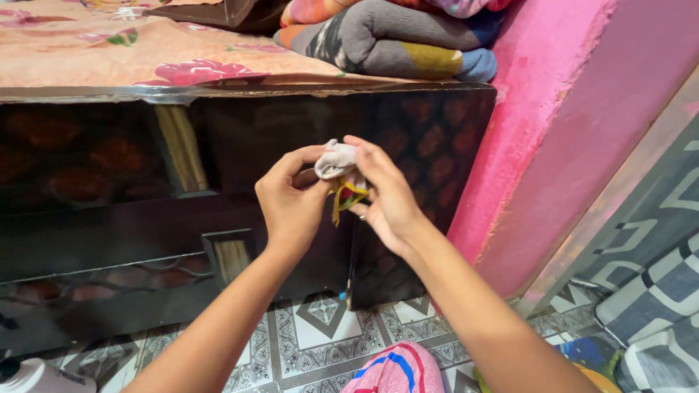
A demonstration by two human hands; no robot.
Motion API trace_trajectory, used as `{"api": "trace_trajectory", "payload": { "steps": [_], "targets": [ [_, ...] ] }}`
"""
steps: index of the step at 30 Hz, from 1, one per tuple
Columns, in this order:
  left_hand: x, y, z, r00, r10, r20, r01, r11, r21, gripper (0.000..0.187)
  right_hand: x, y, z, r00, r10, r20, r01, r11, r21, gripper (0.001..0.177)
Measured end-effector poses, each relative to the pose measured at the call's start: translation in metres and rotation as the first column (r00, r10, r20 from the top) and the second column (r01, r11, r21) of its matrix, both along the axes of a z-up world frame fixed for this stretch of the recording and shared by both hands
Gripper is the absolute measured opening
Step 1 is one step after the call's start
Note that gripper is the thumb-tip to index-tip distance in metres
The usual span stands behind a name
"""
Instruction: The person wipes the front surface of a dark wooden cabinet using a cloth. They occasionally pick up a spray bottle to apply liquid to the cloth before continuing to wipe the furniture's surface.
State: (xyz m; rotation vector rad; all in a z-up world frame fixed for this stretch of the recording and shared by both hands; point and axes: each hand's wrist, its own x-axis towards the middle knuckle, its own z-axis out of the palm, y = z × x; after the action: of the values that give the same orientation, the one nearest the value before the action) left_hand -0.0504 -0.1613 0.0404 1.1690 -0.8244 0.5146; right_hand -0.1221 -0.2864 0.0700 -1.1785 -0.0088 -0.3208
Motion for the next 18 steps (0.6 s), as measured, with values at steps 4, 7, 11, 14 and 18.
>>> {"api": "trace_trajectory", "payload": {
  "steps": [4, 7, 11, 14, 18],
  "targets": [
    [-0.006, -0.004, 0.000, 0.976, 0.165, 0.143, -0.206, 0.914, 0.349, 0.036, 0.020, -0.012, -0.026, 0.972, -0.173, 0.156, 0.187, 0.979, -0.077, 0.047],
    [-0.001, 0.011, 0.008, 0.687, 0.127, 0.716, -0.604, 0.647, 0.465, 0.044, 0.027, -0.031, -0.048, 0.785, -0.542, 0.300, 0.616, 0.734, -0.287, 0.052],
    [0.004, 0.043, 0.004, 0.494, 0.222, 0.840, -0.846, 0.344, 0.407, 0.061, 0.021, -0.070, -0.051, 0.383, -0.616, 0.688, 0.917, 0.162, -0.366, 0.050],
    [0.017, 0.055, 0.000, 0.433, 0.301, 0.850, -0.898, 0.228, 0.377, 0.068, 0.043, -0.073, -0.038, 0.322, -0.581, 0.747, 0.934, 0.066, -0.352, 0.048],
    [0.039, 0.056, -0.005, 0.570, 0.287, 0.770, -0.805, 0.381, 0.455, 0.068, 0.072, -0.039, -0.023, 0.229, -0.606, 0.762, 0.955, -0.013, -0.297, 0.046]
  ]
}}
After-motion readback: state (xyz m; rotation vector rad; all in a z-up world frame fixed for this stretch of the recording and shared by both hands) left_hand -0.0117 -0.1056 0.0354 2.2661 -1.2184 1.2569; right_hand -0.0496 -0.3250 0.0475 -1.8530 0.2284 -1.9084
